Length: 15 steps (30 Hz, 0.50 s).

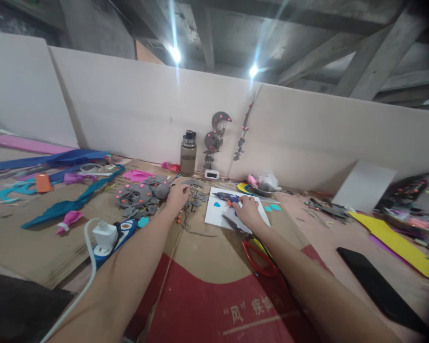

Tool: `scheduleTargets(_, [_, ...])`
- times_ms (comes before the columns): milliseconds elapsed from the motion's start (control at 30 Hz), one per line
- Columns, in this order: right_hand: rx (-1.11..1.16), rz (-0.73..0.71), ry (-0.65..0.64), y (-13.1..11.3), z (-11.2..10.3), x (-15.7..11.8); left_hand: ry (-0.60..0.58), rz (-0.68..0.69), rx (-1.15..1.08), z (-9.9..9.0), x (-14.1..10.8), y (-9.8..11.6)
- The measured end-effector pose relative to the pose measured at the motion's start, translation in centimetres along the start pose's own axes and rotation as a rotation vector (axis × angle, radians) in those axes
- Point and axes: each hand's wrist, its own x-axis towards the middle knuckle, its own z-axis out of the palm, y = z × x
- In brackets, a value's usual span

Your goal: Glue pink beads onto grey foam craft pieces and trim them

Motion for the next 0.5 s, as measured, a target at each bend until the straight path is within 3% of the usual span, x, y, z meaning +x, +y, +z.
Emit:
scheduleTargets(133, [0.115,-0.117,0.053,-1.1,-2.4,-2.4,0.084,0.04,-0.048,-0.9,-0.1,0.6])
scheduleTargets(200, [0.394,-0.191,0.132,-2.4,-4.2,-4.0,0.109,0.074,-0.077,-1.3,-0.1,1.0])
scheduleTargets(333, [0.688,-0.33,0.2,-5.8,-8.5,-8.5,0.155,0.095,-0.117,-2.0,0.0,1.5])
scheduleTargets(433, [0.834,-0.563,0.328,-7.2,-11.7,-12.7,0.186,0.05,-0.129,-2.4,-0.1,1.7])
scheduleTargets(500, [0.847,-0.719,0.328,-7.1,-13.4,-15.0,0.22,0.002,-0.133,-2.7,-0.3,2.0])
